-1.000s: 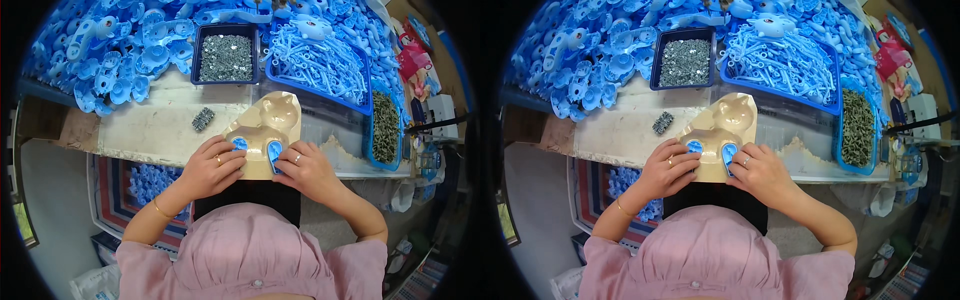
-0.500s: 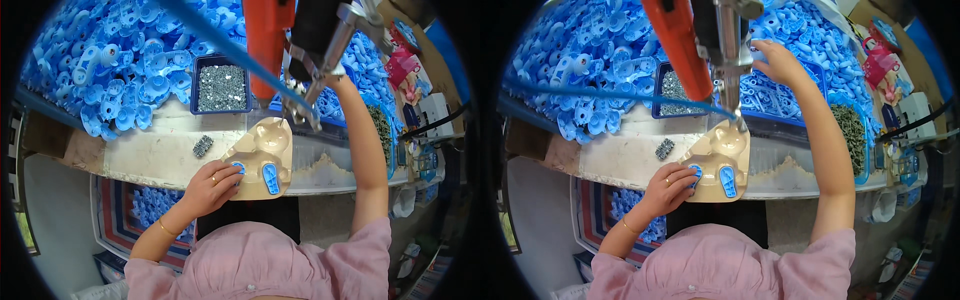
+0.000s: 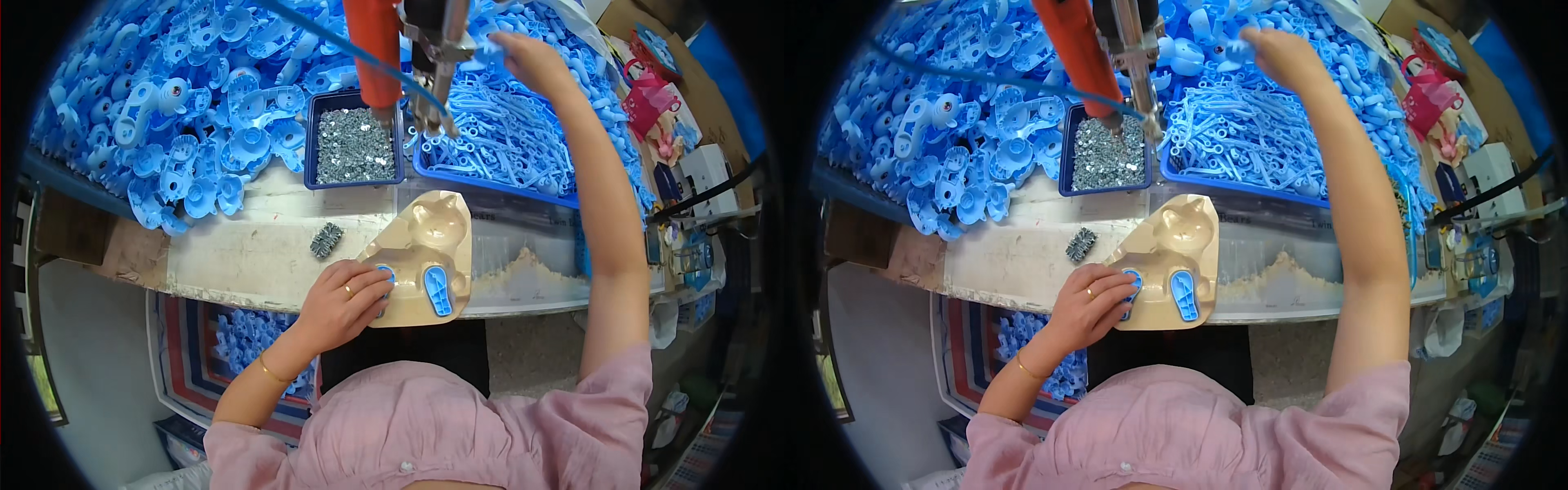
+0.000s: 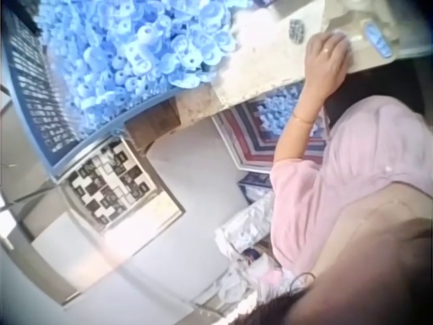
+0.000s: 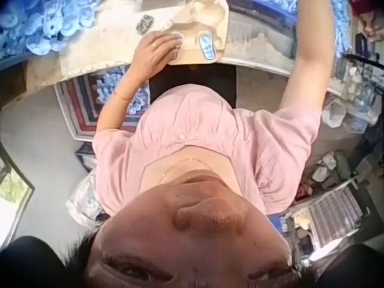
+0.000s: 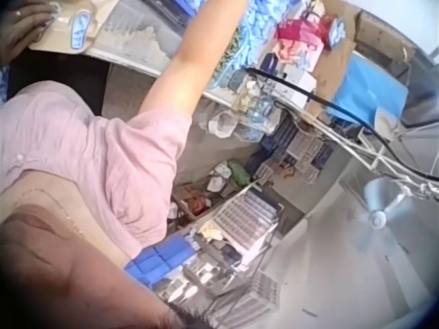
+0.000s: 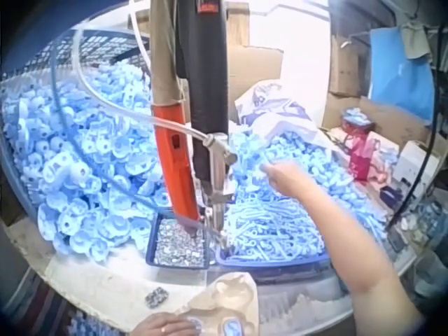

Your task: Manually assembling blue plastic toy components using a handheld dispenser tool at a factory workstation.

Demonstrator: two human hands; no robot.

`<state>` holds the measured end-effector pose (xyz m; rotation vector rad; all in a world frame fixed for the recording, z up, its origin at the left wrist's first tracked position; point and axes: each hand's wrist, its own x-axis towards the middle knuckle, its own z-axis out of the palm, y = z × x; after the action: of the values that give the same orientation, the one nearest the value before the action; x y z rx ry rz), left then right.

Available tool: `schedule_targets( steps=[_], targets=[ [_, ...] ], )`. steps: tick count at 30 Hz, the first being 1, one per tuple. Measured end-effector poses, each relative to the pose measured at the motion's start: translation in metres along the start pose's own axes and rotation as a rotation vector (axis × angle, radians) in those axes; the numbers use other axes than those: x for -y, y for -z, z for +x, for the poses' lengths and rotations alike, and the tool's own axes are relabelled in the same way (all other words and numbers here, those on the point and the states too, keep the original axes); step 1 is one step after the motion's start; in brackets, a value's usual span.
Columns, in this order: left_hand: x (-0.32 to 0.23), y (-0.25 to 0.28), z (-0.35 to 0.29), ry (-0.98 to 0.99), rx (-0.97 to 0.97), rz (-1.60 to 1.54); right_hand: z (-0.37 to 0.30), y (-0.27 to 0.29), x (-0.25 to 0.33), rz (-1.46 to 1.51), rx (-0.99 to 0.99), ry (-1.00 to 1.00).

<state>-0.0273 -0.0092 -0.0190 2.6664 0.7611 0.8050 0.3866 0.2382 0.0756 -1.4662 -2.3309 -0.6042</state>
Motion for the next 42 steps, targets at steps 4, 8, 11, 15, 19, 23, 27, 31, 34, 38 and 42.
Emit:
schedule_targets(
  steps=[4, 8, 11, 15, 19, 23, 27, 31, 34, 38, 42],
  targets=[
    [-0.005, 0.000, -0.002, -0.006, 0.005, 0.021, -0.006, -0.005, -0.012, -0.074, -0.166, -0.189],
    [-0.001, -0.003, -0.010, -0.027, -0.039, 0.005, -0.033, 0.034, -0.044, -0.088, -0.314, -0.239],
    [0.001, -0.002, -0.023, 0.016, -0.056, 0.020, -0.050, 0.078, -0.003, 0.269, -0.410, -0.433],
    [0.002, -0.005, -0.020, -0.019, -0.086, 0.019, -0.099, 0.132, 0.044, 1.031, -0.159, -0.814],
    [-0.002, -0.007, -0.024, -0.062, -0.114, 0.047, -0.135, 0.100, 0.112, 1.325, 0.428, -1.005],
    [-0.005, -0.016, -0.031, -0.128, -0.132, 0.038, -0.146, 0.066, 0.181, 1.409, 0.697, -1.111],
    [-0.005, -0.015, -0.034, -0.120, -0.111, 0.033, -0.141, 0.079, 0.208, 1.094, 0.657, -0.970],
    [-0.007, -0.017, -0.039, -0.106, -0.119, 0.031, -0.155, 0.101, 0.241, 0.714, 0.401, -0.373],
    [-0.007, -0.018, -0.036, -0.120, -0.124, 0.012, -0.172, 0.088, 0.267, 0.667, 0.319, 0.063],
    [-0.007, -0.017, -0.036, -0.123, -0.116, 0.005, -0.179, 0.086, 0.281, 0.506, 0.408, 0.206],
    [-0.007, -0.015, -0.036, -0.121, -0.103, 0.007, -0.175, 0.090, 0.285, 0.447, 0.448, 0.232]
  ],
)
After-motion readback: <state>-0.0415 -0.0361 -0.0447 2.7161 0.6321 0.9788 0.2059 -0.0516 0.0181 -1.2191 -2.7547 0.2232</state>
